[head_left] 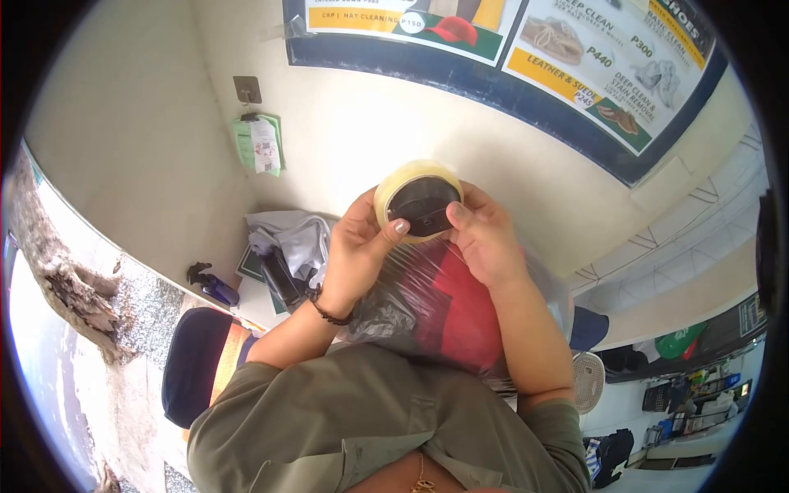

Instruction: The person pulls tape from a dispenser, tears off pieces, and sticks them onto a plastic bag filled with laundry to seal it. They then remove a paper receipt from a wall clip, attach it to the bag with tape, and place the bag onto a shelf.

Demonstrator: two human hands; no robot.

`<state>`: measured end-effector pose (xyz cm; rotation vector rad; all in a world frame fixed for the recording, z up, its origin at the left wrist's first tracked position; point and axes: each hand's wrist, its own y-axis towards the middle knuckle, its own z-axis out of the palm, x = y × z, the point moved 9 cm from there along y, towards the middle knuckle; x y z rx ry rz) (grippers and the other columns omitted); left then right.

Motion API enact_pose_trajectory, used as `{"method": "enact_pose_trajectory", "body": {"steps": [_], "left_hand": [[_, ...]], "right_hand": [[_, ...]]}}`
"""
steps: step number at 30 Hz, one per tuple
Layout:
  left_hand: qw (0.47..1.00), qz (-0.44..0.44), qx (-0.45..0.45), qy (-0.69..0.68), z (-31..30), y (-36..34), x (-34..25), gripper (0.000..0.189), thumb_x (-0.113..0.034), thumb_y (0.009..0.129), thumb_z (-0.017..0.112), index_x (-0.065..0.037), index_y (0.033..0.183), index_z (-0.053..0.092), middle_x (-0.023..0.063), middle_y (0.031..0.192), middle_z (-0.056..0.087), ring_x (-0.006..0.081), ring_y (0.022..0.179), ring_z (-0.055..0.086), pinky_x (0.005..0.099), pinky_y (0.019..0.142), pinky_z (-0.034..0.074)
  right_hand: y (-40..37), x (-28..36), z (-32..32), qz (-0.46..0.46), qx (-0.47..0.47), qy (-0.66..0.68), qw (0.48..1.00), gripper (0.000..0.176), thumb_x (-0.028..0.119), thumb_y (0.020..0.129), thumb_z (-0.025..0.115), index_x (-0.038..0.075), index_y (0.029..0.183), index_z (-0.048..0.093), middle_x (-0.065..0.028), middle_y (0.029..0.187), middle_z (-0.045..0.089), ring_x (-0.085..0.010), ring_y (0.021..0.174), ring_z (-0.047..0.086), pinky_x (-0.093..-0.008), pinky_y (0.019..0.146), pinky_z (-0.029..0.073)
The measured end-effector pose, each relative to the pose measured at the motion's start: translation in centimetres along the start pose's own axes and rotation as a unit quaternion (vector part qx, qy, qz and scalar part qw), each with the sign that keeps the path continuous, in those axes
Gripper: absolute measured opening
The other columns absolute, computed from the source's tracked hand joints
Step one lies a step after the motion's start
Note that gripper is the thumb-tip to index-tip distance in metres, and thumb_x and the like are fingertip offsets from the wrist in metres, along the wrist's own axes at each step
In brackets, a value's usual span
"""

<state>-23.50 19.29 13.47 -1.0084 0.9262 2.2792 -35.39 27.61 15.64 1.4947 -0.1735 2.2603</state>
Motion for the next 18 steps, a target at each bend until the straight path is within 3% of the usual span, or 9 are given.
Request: {"method": "enact_pose_trajectory", "body": {"steps": [4,5,7,10,11,15,18], "left_hand": [[0.997,-0.021,-0.004,-0.069,-0.3,0.2,1.1,0.037,-0.019,0.1,0.053,0.003,0.129,0.049,0.0101,0.121,0.062,0.0154,0.11,0.058,0.0297,0.094,0.047],[0.996,-0.027,-0.006,-0.088,-0.1,0.4,1.1,0.038,-0.021,0.101,0.052,0.003,0.13,0.049,0.0099,0.121,0.062,0.0154,0.109,0.058,0.0296,0.094,0.048],[0.994,-0.03,-0.018,-0.107,0.0,0.5,1.2,0.039,-0.024,0.102,0.051,0.003,0.13,0.05,0.0097,0.12,0.062,0.0152,0.107,0.059,0.0295,0.093,0.048],[0.993,-0.028,-0.042,-0.104,0.1,0.3,1.5,0.037,-0.024,0.102,0.051,0.003,0.127,0.052,0.0098,0.119,0.062,0.0149,0.106,0.059,0.0296,0.092,0.049],[0.994,-0.027,-0.045,-0.099,0.2,0.2,1.6,0.037,-0.025,0.102,0.051,0.003,0.126,0.053,0.0097,0.119,0.062,0.0148,0.106,0.059,0.0296,0.092,0.049],[0.988,-0.066,-0.043,-0.132,0.1,-0.1,2.4,0.035,-0.022,0.102,0.05,0.003,0.126,0.053,0.01,0.119,0.062,0.0158,0.106,0.06,0.0304,0.09,0.05],[0.974,-0.086,-0.049,-0.204,0.0,-0.2,2.4,0.034,-0.019,0.101,0.05,0.003,0.128,0.052,0.0103,0.119,0.062,0.0173,0.107,0.061,0.0314,0.09,0.051]], "right_hand": [[-0.1,-0.3,0.1,-0.006,-0.029,-0.057,0.998,0.051,0.017,0.084,0.076,-0.003,0.125,0.055,-0.0112,0.112,0.063,-0.018,0.099,0.062,-0.03,0.082,0.053],[-0.4,1.2,0.1,-0.096,-0.069,-0.173,0.978,0.052,0.017,0.082,0.077,-0.001,0.126,0.056,-0.0112,0.113,0.062,-0.0187,0.099,0.061,-0.0296,0.08,0.053],[-2.0,3.7,1.3,-0.267,-0.14,-0.392,0.869,0.056,0.019,0.079,0.08,0.003,0.127,0.057,-0.0113,0.116,0.059,-0.0201,0.098,0.06,-0.029,0.078,0.052],[-4.2,5.1,4.8,-0.384,-0.095,-0.61,0.686,0.06,0.024,0.073,0.082,0.009,0.126,0.059,-0.0118,0.117,0.054,-0.0238,0.097,0.058,-0.0317,0.078,0.051],[-4.5,4.9,5.5,-0.419,-0.077,-0.618,0.661,0.066,0.024,0.068,0.084,0.006,0.126,0.058,-0.0126,0.115,0.055,-0.027,0.094,0.057,-0.0366,0.079,0.05],[-4.0,4.6,6.3,-0.373,-0.06,-0.687,0.62,0.073,0.024,0.065,0.084,0.002,0.128,0.056,-0.014,0.115,0.055,-0.0292,0.094,0.058,-0.0387,0.081,0.05],[-4.1,4.6,6.9,-0.411,-0.037,-0.692,0.592,0.07,0.023,0.066,0.082,0.003,0.128,0.056,-0.0138,0.112,0.056,-0.0296,0.093,0.058,-0.0386,0.079,0.05]]}}
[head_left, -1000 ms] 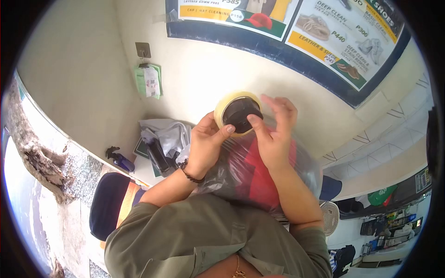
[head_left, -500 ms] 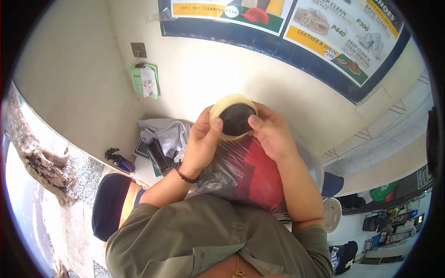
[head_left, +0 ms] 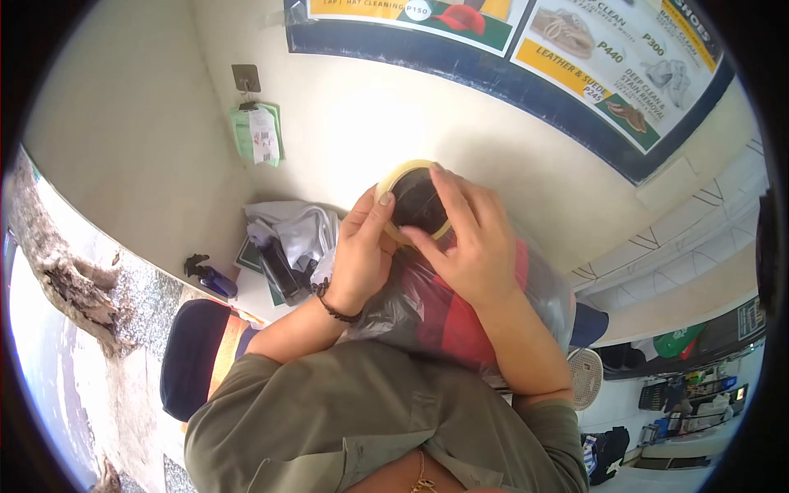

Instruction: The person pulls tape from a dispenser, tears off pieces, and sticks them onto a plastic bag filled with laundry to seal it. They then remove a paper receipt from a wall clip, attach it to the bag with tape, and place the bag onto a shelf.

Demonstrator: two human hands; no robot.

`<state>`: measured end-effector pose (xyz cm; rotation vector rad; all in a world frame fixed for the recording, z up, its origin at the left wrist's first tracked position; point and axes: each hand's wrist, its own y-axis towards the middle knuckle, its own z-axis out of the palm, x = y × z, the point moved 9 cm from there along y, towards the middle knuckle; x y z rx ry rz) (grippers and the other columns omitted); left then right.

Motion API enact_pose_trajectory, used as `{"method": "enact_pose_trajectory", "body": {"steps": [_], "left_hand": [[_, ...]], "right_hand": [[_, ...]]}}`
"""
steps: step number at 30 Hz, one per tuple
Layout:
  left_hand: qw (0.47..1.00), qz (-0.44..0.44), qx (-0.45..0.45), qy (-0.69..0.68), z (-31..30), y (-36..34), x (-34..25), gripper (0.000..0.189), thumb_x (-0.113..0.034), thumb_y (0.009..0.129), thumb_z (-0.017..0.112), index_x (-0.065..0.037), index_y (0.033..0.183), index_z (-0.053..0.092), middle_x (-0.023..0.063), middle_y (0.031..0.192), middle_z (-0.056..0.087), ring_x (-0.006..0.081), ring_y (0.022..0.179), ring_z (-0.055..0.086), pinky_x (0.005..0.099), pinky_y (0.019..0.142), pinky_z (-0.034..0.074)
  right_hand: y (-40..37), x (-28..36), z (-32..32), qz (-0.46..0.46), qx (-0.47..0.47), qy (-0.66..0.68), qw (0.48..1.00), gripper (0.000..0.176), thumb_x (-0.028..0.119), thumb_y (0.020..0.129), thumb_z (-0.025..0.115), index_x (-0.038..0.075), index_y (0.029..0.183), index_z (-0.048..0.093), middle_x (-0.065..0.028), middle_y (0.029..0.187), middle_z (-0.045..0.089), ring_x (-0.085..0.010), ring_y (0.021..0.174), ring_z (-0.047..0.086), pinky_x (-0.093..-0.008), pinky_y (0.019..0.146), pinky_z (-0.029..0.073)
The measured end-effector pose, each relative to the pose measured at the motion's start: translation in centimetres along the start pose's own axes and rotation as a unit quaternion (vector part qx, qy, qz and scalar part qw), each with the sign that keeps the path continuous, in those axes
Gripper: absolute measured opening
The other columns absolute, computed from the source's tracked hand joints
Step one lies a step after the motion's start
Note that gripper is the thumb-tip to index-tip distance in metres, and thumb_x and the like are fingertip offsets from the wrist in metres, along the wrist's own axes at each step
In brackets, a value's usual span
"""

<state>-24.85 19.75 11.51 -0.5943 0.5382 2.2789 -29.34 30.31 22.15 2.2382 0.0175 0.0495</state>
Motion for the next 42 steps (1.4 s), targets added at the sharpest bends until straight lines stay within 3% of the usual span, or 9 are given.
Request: {"method": "enact_pose_trajectory", "body": {"steps": [6,9,12,15,19,30,37,40,42], "left_hand": [[0.999,-0.028,0.03,0.01,1.1,-0.1,0.0,0.032,-0.018,0.102,0.048,0.003,0.126,0.053,0.0104,0.12,0.062,0.0189,0.108,0.061,0.0321,0.091,0.05],[0.997,-0.015,0.04,0.061,1.3,-0.2,0.3,0.032,-0.019,0.102,0.047,0.003,0.125,0.053,0.0112,0.121,0.062,0.0195,0.108,0.061,0.032,0.091,0.05],[0.998,-0.013,0.054,0.027,1.2,0.0,0.3,0.033,-0.021,0.103,0.046,0.002,0.126,0.052,0.0119,0.121,0.062,0.0197,0.108,0.06,0.0328,0.091,0.05],[0.999,-0.04,0.025,0.008,0.2,0.0,0.6,0.034,-0.023,0.103,0.046,0.002,0.127,0.051,0.012,0.122,0.061,0.0199,0.108,0.061,0.034,0.092,0.051],[0.999,-0.036,0.031,-0.007,0.4,-0.3,0.5,0.035,-0.025,0.104,0.045,0.001,0.127,0.051,0.0109,0.121,0.061,0.0182,0.107,0.061,0.0345,0.092,0.051],[0.998,-0.044,0.05,-0.02,0.7,-0.1,0.8,0.034,-0.023,0.104,0.042,0.0,0.129,0.049,0.0092,0.119,0.061,0.0166,0.106,0.061,0.0325,0.092,0.051],[0.997,0.017,0.056,0.054,0.7,-0.5,0.1,0.035,-0.013,0.097,0.055,0.001,0.129,0.047,0.0092,0.117,0.062,0.015,0.105,0.061,0.029,0.09,0.051],[0.995,0.045,0.041,0.083,0.4,-0.5,-0.2,0.036,-0.007,0.094,0.058,0.003,0.127,0.046,0.0107,0.116,0.062,0.0154,0.104,0.061,0.0286,0.09,0.051],[0.998,0.024,0.029,0.041,0.1,-0.4,-0.1,0.036,-0.006,0.094,0.057,0.004,0.126,0.046,0.0118,0.115,0.062,0.0163,0.103,0.061,0.0296,0.091,0.051]], "right_hand": [[0.4,-0.2,-0.8,0.03,0.008,-0.006,0.999,0.068,0.022,0.065,0.08,0.001,0.125,0.056,-0.0148,0.108,0.059,-0.0298,0.089,0.058,-0.0395,0.073,0.051],[0.3,0.2,-0.7,0.044,0.025,-0.059,0.997,0.066,0.018,0.064,0.077,0.0,0.124,0.056,-0.0168,0.111,0.057,-0.032,0.092,0.059,-0.0399,0.075,0.053],[0.2,1.2,-1.0,-0.03,-0.034,-0.036,0.998,0.065,0.013,0.064,0.072,0.0,0.125,0.054,-0.0194,0.112,0.055,-0.0352,0.096,0.06,-0.0417,0.082,0.053],[0.3,0.8,-1.7,0.011,-0.045,0.083,0.995,0.067,0.011,0.063,0.07,0.0,0.127,0.053,-0.0222,0.116,0.054,-0.038,0.102,0.059,-0.0442,0.088,0.053],[0.3,1.3,-0.5,0.002,0.024,0.083,0.996,0.067,0.008,0.062,0.067,-0.001,0.127,0.051,-0.0234,0.119,0.054,-0.0398,0.106,0.058,-0.045,0.09,0.052],[0.4,0.8,0.2,-0.035,-0.002,0.133,0.99,0.06,0.007,0.066,0.068,-0.001,0.122,0.05,-0.0192,0.118,0.06,-0.0377,0.105,0.061,-0.0446,0.091,0.05],[-0.4,0.8,0.6,-0.068,-0.027,0.15,0.986,0.057,0.01,0.069,0.071,0.002,0.121,0.049,-0.0186,0.125,0.058,-0.0363,0.112,0.059,-0.0434,0.092,0.048],[-0.2,0.9,1.2,-0.072,0.018,0.139,0.988,0.067,0.014,0.071,0.076,0.0,0.128,0.046,-0.0186,0.127,0.057,-0.037,0.114,0.058,-0.043,0.091,0.048],[0.1,0.1,0.1,-0.02,-0.036,0.151,0.988,0.076,0.018,0.071,0.08,-0.001,0.134,0.042,-0.0187,0.128,0.056,-0.0378,0.114,0.058,-0.0434,0.094,0.046]]}}
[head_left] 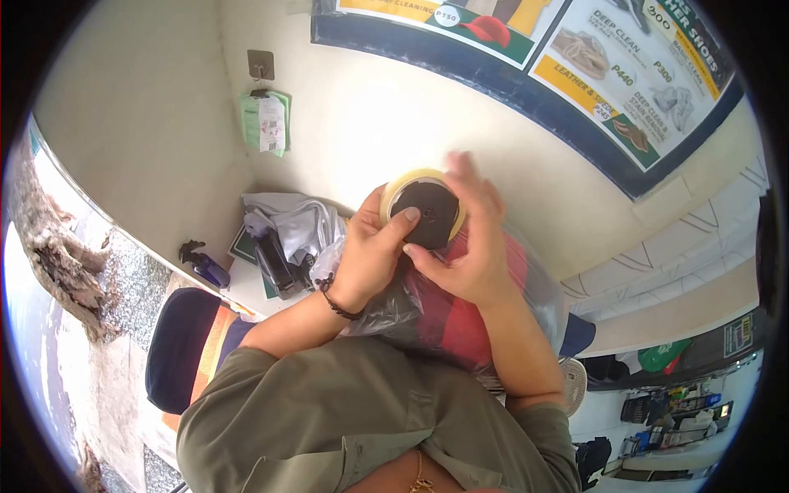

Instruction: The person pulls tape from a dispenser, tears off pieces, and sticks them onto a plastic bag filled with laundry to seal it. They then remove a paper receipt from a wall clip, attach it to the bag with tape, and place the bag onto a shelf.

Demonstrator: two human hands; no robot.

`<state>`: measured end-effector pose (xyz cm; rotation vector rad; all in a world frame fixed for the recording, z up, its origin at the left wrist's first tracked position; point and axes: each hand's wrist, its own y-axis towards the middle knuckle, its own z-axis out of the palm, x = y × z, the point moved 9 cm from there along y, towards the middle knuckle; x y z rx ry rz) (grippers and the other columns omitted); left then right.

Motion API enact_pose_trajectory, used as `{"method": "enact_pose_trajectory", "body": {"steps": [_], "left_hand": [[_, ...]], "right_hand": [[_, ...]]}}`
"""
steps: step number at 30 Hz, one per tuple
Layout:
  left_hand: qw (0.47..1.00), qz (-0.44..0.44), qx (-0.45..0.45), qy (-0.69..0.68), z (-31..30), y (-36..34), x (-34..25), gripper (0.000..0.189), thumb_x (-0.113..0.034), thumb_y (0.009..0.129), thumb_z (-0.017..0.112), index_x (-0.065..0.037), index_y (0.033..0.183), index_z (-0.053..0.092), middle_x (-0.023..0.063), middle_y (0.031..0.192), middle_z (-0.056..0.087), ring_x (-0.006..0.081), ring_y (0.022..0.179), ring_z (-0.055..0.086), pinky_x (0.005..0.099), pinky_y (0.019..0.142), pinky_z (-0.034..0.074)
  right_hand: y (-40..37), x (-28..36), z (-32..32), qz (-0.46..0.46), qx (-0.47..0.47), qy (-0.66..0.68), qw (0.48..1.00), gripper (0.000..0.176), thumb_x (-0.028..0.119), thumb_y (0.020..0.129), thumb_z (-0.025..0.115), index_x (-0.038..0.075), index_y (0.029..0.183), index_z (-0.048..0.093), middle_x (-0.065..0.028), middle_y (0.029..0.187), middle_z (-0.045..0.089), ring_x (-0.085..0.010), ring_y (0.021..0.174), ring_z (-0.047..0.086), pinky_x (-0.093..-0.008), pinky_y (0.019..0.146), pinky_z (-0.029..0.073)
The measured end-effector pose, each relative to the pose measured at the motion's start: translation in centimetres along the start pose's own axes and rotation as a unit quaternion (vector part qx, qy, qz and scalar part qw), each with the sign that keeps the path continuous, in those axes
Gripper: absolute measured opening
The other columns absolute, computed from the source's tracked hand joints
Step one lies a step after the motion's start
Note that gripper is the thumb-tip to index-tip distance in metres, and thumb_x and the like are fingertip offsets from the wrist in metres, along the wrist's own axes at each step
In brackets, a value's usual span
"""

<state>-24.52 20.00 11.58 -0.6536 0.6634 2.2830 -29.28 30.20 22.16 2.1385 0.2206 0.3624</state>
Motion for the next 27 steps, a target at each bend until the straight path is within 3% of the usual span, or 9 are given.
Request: {"method": "enact_pose_trajectory", "body": {"steps": [2,4,5,8,11,17,23,26,27], "left_hand": [[1.0,0.0,-0.016,-0.025,-0.2,0.1,-0.1,0.035,-0.006,0.093,0.057,0.005,0.125,0.047,0.0126,0.113,0.063,0.0175,0.103,0.062,0.0318,0.091,0.051],[0.999,-0.007,-0.027,-0.036,-0.7,0.1,0.1,0.035,-0.006,0.094,0.057,0.004,0.126,0.047,0.0128,0.113,0.063,0.0181,0.104,0.062,0.0328,0.092,0.051],[0.999,-0.007,-0.028,-0.038,-0.8,0.2,0.0,0.035,-0.005,0.094,0.056,0.004,0.126,0.047,0.013,0.113,0.063,0.0182,0.104,0.062,0.033,0.092,0.051],[0.999,0.0,-0.021,-0.025,-0.6,0.1,-0.4,0.033,-0.008,0.096,0.054,0.003,0.126,0.047,0.0127,0.116,0.062,0.0187,0.106,0.062,0.0336,0.093,0.051],[1.0,0.009,0.0,-0.004,0.0,0.1,-0.5,0.032,-0.016,0.101,0.048,0.0,0.128,0.049,0.0108,0.121,0.061,0.019,0.11,0.06,0.0342,0.095,0.05],[1.0,0.027,-0.006,-0.016,-0.3,0.2,-1.0,0.039,-0.028,0.104,0.044,-0.001,0.132,0.045,0.0105,0.119,0.06,0.0185,0.11,0.059,0.0343,0.096,0.048],[0.992,0.094,-0.083,-0.02,-2.7,1.0,-2.6,0.042,-0.028,0.105,0.039,-0.001,0.137,0.041,0.005,0.098,0.055,0.019,0.098,0.059,0.0383,0.092,0.05],[0.994,0.104,-0.041,0.008,-3.0,1.8,-3.8,0.037,-0.031,0.105,0.04,-0.006,0.131,0.046,0.0024,0.091,0.054,0.0179,0.091,0.06,0.0403,0.087,0.052],[0.989,0.108,-0.094,0.023,-3.5,1.8,-4.1,0.033,-0.03,0.105,0.037,-0.006,0.125,0.048,0.0021,0.087,0.052,0.0165,0.082,0.056,0.039,0.081,0.051]], "right_hand": [[-0.3,-1.9,0.0,0.116,-0.014,0.11,0.987,0.084,0.022,0.07,0.083,-0.001,0.138,0.039,-0.0188,0.131,0.054,-0.0381,0.115,0.056,-0.0437,0.097,0.044],[-2.2,-4.0,2.1,0.296,0.023,0.316,0.901,0.091,0.024,0.069,0.085,-0.002,0.141,0.035,-0.0192,0.133,0.052,-0.0378,0.118,0.054,-0.0439,0.101,0.041],[-3.1,-4.5,2.3,0.332,0.026,0.278,0.901,0.091,0.023,0.067,0.087,0.0,0.14,0.038,-0.0182,0.132,0.052,-0.0366,0.122,0.051,-0.046,0.106,0.037],[0.1,-1.1,-0.6,0.089,-0.007,0.045,0.995,0.078,0.027,0.068,0.086,0.002,0.133,0.05,-0.0147,0.128,0.055,-0.0351,0.121,0.051,-0.0457,0.102,0.04],[0.0,-0.9,0.6,0.031,0.085,-0.023,0.996,0.062,0.029,0.067,0.084,0.005,0.12,0.061,-0.011,0.126,0.057,-0.0325,0.112,0.054,-0.0439,0.094,0.043],[-0.1,2.0,0.0,-0.05,0.066,-0.179,0.98,0.057,0.021,0.06,0.081,0.007,0.112,0.064,-0.0105,0.119,0.057,-0.0292,0.102,0.054,-0.0423,0.087,0.045],[0.1,1.6,0.5,0.05,0.12,-0.076,0.989,0.067,0.013,0.059,0.077,0.003,0.123,0.059,-0.0146,0.107,0.051,-0.0313,0.1,0.053,-0.0408,0.083,0.049],[-0.7,0.8,1.5,0.087,0.194,-0.005,0.977,0.069,0.014,0.06,0.077,0.0,0.124,0.057,-0.0165,0.11,0.05,-0.0328,0.099,0.053,-0.0405,0.085,0.049],[-1.2,0.5,1.8,0.101,0.217,0.003,0.971,0.07,0.014,0.059,0.078,0.001,0.124,0.057,-0.0159,0.11,0.051,-0.0326,0.1,0.053,-0.0394,0.086,0.048]]}}
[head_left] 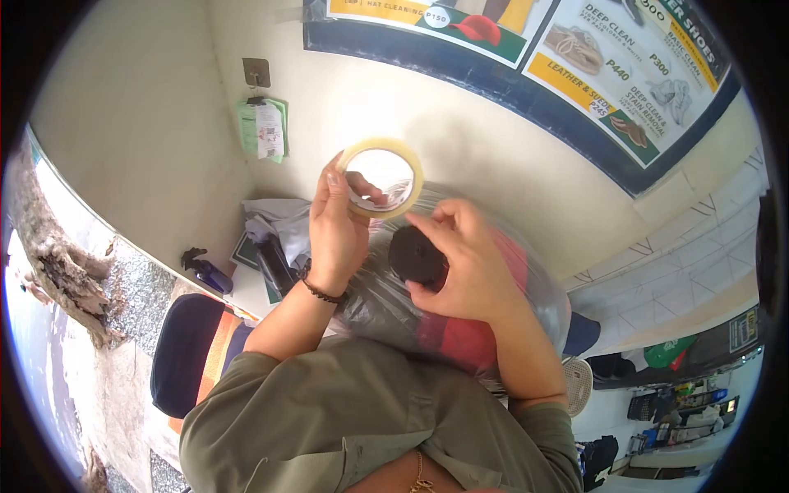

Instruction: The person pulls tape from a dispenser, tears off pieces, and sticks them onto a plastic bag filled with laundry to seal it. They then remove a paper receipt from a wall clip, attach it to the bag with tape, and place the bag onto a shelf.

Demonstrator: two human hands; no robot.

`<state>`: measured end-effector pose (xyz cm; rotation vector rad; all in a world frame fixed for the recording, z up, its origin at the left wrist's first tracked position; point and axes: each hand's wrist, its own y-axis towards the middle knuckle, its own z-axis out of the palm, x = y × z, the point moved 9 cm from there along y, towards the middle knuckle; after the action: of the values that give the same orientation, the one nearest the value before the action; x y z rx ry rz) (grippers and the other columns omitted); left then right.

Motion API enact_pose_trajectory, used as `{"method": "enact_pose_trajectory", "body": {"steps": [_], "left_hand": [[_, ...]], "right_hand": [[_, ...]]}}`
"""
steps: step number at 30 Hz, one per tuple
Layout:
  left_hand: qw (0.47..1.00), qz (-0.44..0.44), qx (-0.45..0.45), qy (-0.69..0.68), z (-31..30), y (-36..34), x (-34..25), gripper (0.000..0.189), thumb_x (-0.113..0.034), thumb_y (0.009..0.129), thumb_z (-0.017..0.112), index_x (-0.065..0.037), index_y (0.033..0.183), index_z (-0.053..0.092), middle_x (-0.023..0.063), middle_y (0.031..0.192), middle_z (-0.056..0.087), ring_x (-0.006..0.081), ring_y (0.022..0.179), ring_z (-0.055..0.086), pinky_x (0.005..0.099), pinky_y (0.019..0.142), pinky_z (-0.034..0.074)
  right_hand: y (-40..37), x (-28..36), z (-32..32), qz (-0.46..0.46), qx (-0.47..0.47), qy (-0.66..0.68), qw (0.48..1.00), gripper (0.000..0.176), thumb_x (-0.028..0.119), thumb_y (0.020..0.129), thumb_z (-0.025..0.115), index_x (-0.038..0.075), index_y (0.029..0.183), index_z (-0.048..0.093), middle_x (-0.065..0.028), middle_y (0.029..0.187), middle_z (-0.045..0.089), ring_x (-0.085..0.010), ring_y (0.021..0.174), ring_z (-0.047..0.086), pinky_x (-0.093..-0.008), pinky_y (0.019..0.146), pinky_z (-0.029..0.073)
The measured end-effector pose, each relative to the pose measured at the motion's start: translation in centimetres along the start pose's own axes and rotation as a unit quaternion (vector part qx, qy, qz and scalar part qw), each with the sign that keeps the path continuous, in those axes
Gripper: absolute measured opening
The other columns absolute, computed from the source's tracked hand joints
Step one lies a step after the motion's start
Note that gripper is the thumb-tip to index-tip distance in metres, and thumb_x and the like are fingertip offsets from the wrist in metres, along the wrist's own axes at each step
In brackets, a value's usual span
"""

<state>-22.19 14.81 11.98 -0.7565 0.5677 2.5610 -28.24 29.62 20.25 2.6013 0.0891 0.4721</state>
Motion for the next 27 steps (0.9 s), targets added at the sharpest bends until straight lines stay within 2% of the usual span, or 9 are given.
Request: {"method": "enact_pose_trajectory", "body": {"steps": [5,8,11,13,15,17,19,25,27], "left_hand": [[0.989,-0.066,0.009,-0.131,-2.3,1.6,0.4,0.028,-0.029,0.104,0.038,-0.008,0.115,0.052,0.0014,0.084,0.049,0.0141,0.07,0.045,0.03,0.063,0.041],[0.969,-0.15,0.075,-0.18,-1.6,1.5,2.0,0.029,-0.03,0.102,0.041,-0.008,0.119,0.052,0.0015,0.089,0.051,0.0145,0.071,0.045,0.0295,0.061,0.039],[0.962,-0.23,0.024,-0.143,1.1,0.1,3.3,0.029,-0.029,0.102,0.041,-0.01,0.122,0.05,0.0025,0.092,0.053,0.0153,0.073,0.047,0.0288,0.061,0.04],[0.986,-0.156,-0.009,-0.057,3.6,-0.6,2.4,0.032,-0.029,0.104,0.038,-0.009,0.128,0.044,0.0045,0.099,0.056,0.0172,0.09,0.058,0.0339,0.076,0.051],[0.982,-0.167,0.045,-0.074,3.6,-0.9,3.8,0.037,-0.035,0.105,0.034,-0.01,0.129,0.049,0.0069,0.107,0.062,0.0194,0.097,0.063,0.0356,0.085,0.053],[0.941,-0.218,0.148,-0.213,5.2,-1.6,4.0,0.082,-0.069,0.094,0.029,-0.001,0.137,0.043,0.0107,0.118,0.06,0.022,0.105,0.061,0.0361,0.092,0.051],[0.961,-0.178,0.141,-0.156,6.0,-2.0,2.8,0.09,-0.072,0.091,0.028,0.002,0.142,0.037,0.0136,0.133,0.053,0.0272,0.122,0.053,0.042,0.102,0.046],[0.97,-0.163,0.154,-0.098,6.8,-2.5,2.3,0.078,-0.056,0.092,0.036,0.0,0.146,0.032,0.0214,0.143,0.044,0.0342,0.133,0.043,0.053,0.109,0.037],[0.96,-0.173,0.18,-0.124,7.4,-2.8,2.3,0.076,-0.051,0.09,0.045,0.0,0.146,0.033,0.0175,0.135,0.05,0.0297,0.124,0.051,0.0483,0.107,0.04]], "right_hand": [[-0.1,-1.2,0.8,0.025,0.095,0.001,0.995,0.063,0.016,0.06,0.079,0.002,0.119,0.059,-0.0146,0.103,0.059,-0.0331,0.103,0.056,-0.0383,0.089,0.048],[-0.2,-4.5,-1.1,0.116,-0.04,0.168,0.978,0.06,0.016,0.062,0.08,0.003,0.117,0.059,-0.0112,0.104,0.063,-0.0271,0.105,0.059,-0.0344,0.089,0.047],[-0.2,-5.8,-0.6,0.116,-0.192,0.427,0.876,0.063,0.015,0.068,0.08,0.002,0.123,0.055,-0.0079,0.114,0.064,-0.0158,0.104,0.06,-0.0304,0.084,0.048],[-0.1,-4.3,-0.7,0.087,-0.178,0.369,0.908,0.064,0.015,0.068,0.081,0.001,0.125,0.054,-0.0087,0.114,0.064,-0.0169,0.104,0.061,-0.0306,0.083,0.048],[-0.1,-3.3,-0.4,0.074,-0.165,0.32,0.93,0.066,0.015,0.069,0.081,0.0,0.127,0.053,-0.0095,0.114,0.063,-0.0179,0.104,0.061,-0.0308,0.083,0.049],[-0.1,-2.9,0.2,0.079,-0.153,0.284,0.943,0.068,0.015,0.068,0.081,0.0,0.128,0.053,-0.0104,0.115,0.063,-0.019,0.104,0.062,-0.0311,0.083,0.05],[-0.3,-2.8,-0.2,0.066,-0.168,0.245,0.953,0.07,0.016,0.068,0.082,0.0,0.129,0.052,-0.0137,0.116,0.062,-0.022,0.103,0.062,-0.0336,0.085,0.051],[-0.5,-1.4,-2.1,0.0,-0.214,0.14,0.967,0.073,0.012,0.067,0.083,-0.002,0.131,0.05,-0.014,0.123,0.06,-0.0204,0.101,0.061,-0.0314,0.082,0.052],[-0.5,-1.1,-2.5,0.001,-0.208,0.097,0.973,0.073,0.013,0.066,0.084,-0.002,0.13,0.052,-0.0147,0.122,0.06,-0.0217,0.1,0.062,-0.0321,0.082,0.052]]}}
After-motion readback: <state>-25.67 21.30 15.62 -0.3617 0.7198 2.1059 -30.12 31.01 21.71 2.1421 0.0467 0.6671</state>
